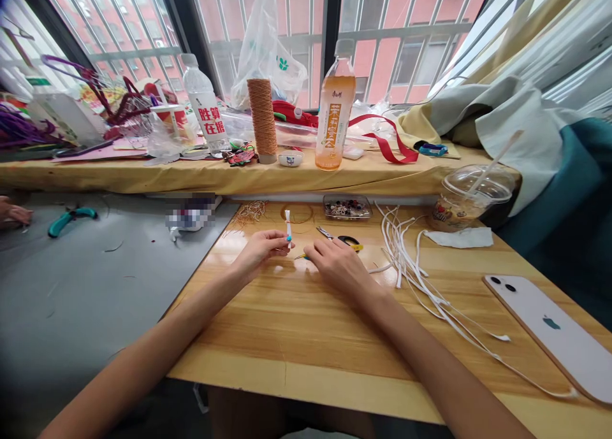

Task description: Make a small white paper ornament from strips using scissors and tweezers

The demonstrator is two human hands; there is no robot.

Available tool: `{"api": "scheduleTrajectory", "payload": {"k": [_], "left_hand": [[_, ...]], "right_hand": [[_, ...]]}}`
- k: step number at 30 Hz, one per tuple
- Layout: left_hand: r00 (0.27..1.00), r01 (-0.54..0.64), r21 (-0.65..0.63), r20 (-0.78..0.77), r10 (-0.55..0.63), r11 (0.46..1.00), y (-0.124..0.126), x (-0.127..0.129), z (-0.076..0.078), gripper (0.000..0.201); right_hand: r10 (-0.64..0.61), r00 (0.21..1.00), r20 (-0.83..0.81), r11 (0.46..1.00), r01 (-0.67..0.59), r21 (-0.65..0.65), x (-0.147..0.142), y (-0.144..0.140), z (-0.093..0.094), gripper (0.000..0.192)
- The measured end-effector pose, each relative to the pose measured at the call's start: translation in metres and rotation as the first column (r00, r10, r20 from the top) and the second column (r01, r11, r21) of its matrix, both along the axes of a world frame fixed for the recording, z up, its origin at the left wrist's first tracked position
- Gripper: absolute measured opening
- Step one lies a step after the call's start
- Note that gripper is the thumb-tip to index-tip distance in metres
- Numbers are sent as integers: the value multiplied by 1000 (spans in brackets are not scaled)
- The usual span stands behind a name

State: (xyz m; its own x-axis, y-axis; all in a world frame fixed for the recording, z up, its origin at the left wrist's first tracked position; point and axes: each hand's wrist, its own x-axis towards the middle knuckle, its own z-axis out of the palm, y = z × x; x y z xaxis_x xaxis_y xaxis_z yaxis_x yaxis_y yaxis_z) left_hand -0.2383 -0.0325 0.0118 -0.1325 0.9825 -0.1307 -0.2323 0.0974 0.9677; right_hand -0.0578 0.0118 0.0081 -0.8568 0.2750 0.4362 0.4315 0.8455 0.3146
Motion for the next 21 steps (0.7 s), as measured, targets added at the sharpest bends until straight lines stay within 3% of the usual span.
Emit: {"api": "scheduleTrajectory", "payload": {"k": [5, 16, 21], "left_hand": [[1000, -1, -14, -6, 1, 1000, -2, 4, 2, 19], [999, -16, 19, -32, 17, 1000, -9, 9, 8, 10], [999, -5, 13, -38, 6, 1000, -9, 8, 8, 9]], "right_hand": [[-66, 990, -121, 998, 66, -9, 2, 2, -3, 24], [61, 975, -214, 992, -36, 121, 5, -1, 2, 37], [99, 975, -198, 985, -67, 161, 5, -2, 8, 26]]}}
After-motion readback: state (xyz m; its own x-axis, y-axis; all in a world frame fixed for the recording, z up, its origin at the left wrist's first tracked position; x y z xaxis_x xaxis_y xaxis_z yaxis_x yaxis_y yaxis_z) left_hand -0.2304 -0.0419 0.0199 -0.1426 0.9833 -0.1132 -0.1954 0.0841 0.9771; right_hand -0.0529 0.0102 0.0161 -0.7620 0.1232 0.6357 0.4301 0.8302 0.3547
